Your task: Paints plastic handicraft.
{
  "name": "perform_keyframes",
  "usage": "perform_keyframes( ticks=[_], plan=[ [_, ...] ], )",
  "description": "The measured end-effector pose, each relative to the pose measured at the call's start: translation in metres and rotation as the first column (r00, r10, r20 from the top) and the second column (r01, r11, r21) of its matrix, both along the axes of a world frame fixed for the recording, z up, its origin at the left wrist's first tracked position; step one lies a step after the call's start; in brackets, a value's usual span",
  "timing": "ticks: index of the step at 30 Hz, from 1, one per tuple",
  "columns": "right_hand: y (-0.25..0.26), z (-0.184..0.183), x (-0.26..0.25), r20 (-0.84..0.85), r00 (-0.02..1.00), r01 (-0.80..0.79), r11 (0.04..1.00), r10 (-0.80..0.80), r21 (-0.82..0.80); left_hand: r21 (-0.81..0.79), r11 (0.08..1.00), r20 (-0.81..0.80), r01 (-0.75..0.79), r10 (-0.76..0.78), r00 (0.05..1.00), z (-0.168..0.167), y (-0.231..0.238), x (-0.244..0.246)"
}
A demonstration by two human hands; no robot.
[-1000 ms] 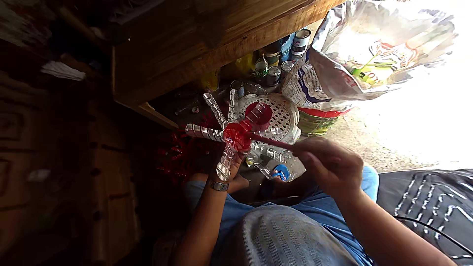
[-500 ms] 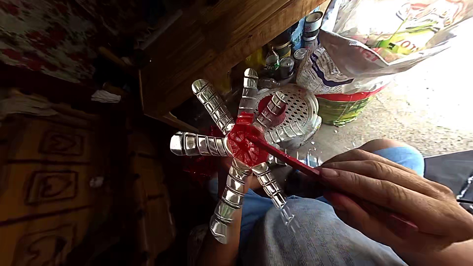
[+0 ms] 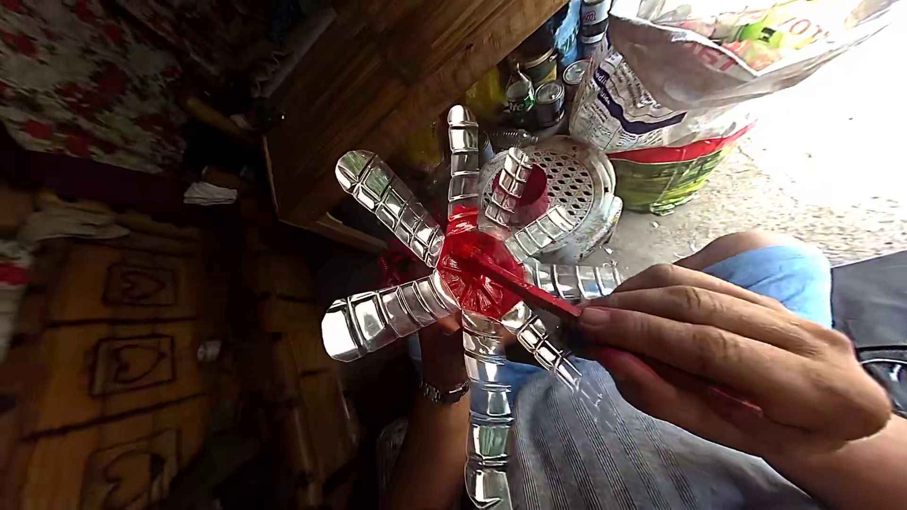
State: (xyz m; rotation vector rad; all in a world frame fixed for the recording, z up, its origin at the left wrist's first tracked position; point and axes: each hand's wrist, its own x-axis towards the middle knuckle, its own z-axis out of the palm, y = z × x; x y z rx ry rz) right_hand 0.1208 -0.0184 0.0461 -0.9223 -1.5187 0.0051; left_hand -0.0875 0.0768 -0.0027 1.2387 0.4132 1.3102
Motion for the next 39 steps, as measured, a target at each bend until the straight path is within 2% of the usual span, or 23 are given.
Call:
perform_keyframes(
  ticks=[5, 7, 11, 15, 20, 24, 28, 32, 34, 36, 39],
  plan=[
    [0.002, 0.000, 0.002, -0.009, 1.000, 0.024, 1.000, -0.024, 0.019, 0.074, 0.997, -0.021, 0.032, -0.030, 0.999, 0.004, 0.002, 0.003],
    [0.003, -0.002, 0.001, -0.010, 1.000, 0.004, 1.000, -0.003, 0.020, 0.068, 0.998, -0.036, -0.006, 0.008, 0.999, 0.002, 0.003, 0.002],
    [0.002, -0.002, 0.006, -0.046, 0.999, -0.002, 1.000, 0.002, 0.001, 0.035, 0.999, 0.003, 0.008, -0.008, 1.000, -0.003, 0.001, -0.001],
    [0.007, -0.001, 0.009, -0.069, 0.997, -0.025, 1.000, 0.025, -0.001, 0.045, 0.999, -0.041, 0.001, 0.001, 0.999, -0.003, 0.001, -0.003],
    [0.010, -0.003, 0.027, -0.298, 0.947, -0.145, 0.987, 0.121, -0.062, 0.021, 1.000, 0.002, 0.011, -0.011, 1.000, -0.013, 0.006, -0.017],
    [0.013, -0.001, 0.045, -0.455, 0.888, -0.133, 0.985, 0.069, -0.109, 0.109, 0.993, -0.014, -0.053, 0.055, 0.998, -0.010, 0.006, -0.015],
    [0.012, 0.002, 0.041, -0.383, 0.919, -0.136, 0.988, 0.097, -0.077, 0.048, 0.999, 0.053, -0.017, 0.014, 0.998, -0.018, 0.010, -0.019],
    [0.011, -0.001, 0.026, -0.189, 0.977, -0.108, 0.994, 0.100, -0.029, -0.065, 0.977, 0.017, 0.201, -0.201, 0.980, -0.020, 0.008, -0.026],
    [0.011, -0.001, 0.024, -0.114, 0.989, -0.098, 0.995, 0.094, -0.024, -0.100, 0.979, 0.000, 0.176, -0.177, 0.984, -0.024, 0.003, -0.026],
    [0.012, 0.000, 0.025, -0.090, 0.990, -0.114, 0.993, 0.111, -0.031, -0.107, 0.980, 0.017, 0.168, -0.167, 0.986, -0.022, 0.002, -0.023],
    [0.008, -0.001, 0.028, -0.136, 0.982, -0.139, 0.989, 0.131, -0.051, -0.077, 0.965, 0.047, 0.251, -0.248, 0.968, -0.021, 0.002, -0.023]
  ],
)
